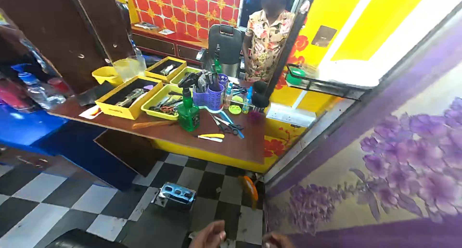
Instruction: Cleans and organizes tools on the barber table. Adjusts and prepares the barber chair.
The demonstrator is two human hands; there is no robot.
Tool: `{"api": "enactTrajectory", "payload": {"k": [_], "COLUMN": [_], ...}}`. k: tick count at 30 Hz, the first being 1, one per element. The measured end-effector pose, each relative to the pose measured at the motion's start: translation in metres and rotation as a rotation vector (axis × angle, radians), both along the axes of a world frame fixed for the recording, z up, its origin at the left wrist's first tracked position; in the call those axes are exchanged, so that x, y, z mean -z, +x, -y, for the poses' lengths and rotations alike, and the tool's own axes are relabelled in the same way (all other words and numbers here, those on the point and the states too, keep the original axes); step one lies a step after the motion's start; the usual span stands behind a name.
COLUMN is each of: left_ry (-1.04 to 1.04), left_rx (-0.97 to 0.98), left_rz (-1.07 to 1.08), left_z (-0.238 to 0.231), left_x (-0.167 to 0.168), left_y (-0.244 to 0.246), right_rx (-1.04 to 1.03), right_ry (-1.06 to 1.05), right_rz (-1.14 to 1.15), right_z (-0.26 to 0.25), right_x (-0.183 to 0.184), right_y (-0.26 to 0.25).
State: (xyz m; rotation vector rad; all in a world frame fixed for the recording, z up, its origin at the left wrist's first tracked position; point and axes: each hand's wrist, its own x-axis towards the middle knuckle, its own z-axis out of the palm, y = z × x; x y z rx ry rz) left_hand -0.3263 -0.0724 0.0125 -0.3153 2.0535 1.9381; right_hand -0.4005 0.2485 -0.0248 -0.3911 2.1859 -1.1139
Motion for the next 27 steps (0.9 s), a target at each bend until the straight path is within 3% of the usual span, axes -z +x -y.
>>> {"api": "enactTrajectory", "payload": {"k": [3,7,13,17,20,22,24,27], "left_ry": [-0.033,-0.042,-0.124,-0.151,-0.117,-0.103,-0.109,-0.16], "left_rx": [-0.156,-0.408,-0.498,-0.495,-0.529,-0.55,-0.579,-0.614], "left_rz": [-0.153,-0.327,-0.25,-0.151,-0.129,-0.109,-0.08,-0.094], "left_z": [0.029,0.067,0.083,0.071,0.061,0.06,0.063,0.081], "left_x": [-0.025,-0.055,-0.061,-0.052,-0.058,-0.065,-0.069,-0.069], "left_y": [-0.072,-0.139,-0.155,-0.158,-0.17,-0.178,-0.184,-0.191], "right_rx": [0.126,0.225,0.328,0.066,-0.02,-0.065,-0.12,-0.081], "right_ry": [-0.026,-0.119,-0.081,0.042,0.066,0.206,0.251,0.046], "right_rz": [-0.06,-0.189,-0.359,-0.571,-0.719,-0.704,-0.683,-0.745], "right_z": [0.028,0.061,0.12,0.184,0.236,0.26,0.267,0.244], "right_x": [-0.049,-0.08,-0.109,-0.113,-0.101,-0.091,-0.087,-0.095], "right_y": [-0.064,-0.17,-0.315,-0.357,-0.389,-0.408,-0.41,-0.387]}}
